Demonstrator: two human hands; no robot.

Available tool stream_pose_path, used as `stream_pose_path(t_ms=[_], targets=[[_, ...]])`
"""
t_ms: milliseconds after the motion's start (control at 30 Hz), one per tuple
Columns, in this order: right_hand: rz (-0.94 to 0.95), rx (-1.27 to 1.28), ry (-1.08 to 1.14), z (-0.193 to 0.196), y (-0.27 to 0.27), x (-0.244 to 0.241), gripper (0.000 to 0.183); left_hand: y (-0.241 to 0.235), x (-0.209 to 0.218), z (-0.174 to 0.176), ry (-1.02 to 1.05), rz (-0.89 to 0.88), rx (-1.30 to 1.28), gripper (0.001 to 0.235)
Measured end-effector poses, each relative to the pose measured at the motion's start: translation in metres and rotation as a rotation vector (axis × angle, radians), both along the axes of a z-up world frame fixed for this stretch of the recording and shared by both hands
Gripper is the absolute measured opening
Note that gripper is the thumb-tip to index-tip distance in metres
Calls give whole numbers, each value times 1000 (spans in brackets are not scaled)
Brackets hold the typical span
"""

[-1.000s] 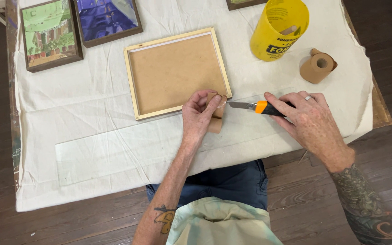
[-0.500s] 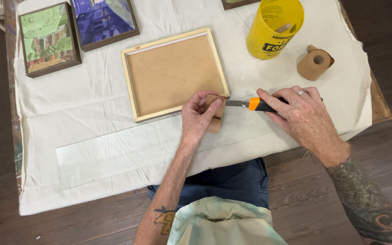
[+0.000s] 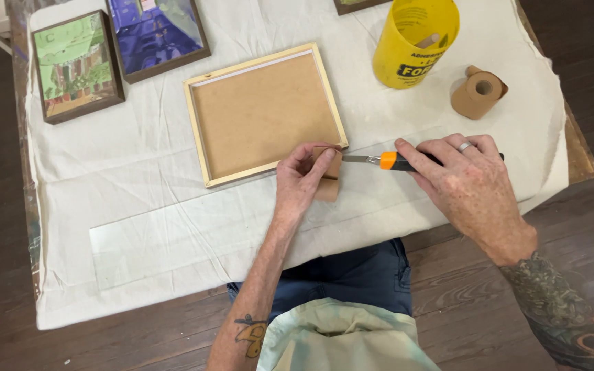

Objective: Applying brown kraft paper backing to a wooden picture frame using a utility knife

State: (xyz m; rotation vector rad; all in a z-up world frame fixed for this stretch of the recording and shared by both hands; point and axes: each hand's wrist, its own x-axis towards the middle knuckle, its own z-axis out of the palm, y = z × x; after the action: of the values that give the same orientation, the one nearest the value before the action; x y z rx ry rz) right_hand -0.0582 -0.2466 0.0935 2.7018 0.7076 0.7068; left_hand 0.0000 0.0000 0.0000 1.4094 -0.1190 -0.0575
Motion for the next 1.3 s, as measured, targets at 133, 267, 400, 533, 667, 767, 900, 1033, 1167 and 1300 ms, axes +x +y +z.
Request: stream_pose_path(t_ms=[133, 267, 400, 533, 667, 767, 900, 1033, 1167, 1300], targets=[[0, 15, -7, 8, 5, -6, 35, 1, -2, 8, 10, -25, -34, 9], [27, 31, -8, 12, 10, -13, 28, 3, -4, 8, 51, -94, -169, 15], [10, 37, -17, 12, 16, -19, 20, 6, -5, -3, 18, -127, -254, 20], [-4, 80, -11, 3, 15, -19, 14, 7, -3, -11, -14, -129, -233, 23], [-25, 69, -33, -4, 12, -18, 22, 6, -3, -14, -33, -121, -202, 23], [-26, 74, -10, -9, 9, -18, 32, 7, -3, -18, -78, -139, -183, 18], [-28, 54, -2, -10, 9, -15, 36, 6, -5, -15, -86, -129, -80, 15], [0, 33, 66, -4, 5, -7, 44, 6, -5, -3, -96, -134, 10, 8], [87, 13, 154, -1, 1, 2, 51, 4, -3, 3, -1, -96, 193, 10], [119, -56, 181, 3, 0, 10, 50, -1, 3, -5, 136, -107, 174, 15]])
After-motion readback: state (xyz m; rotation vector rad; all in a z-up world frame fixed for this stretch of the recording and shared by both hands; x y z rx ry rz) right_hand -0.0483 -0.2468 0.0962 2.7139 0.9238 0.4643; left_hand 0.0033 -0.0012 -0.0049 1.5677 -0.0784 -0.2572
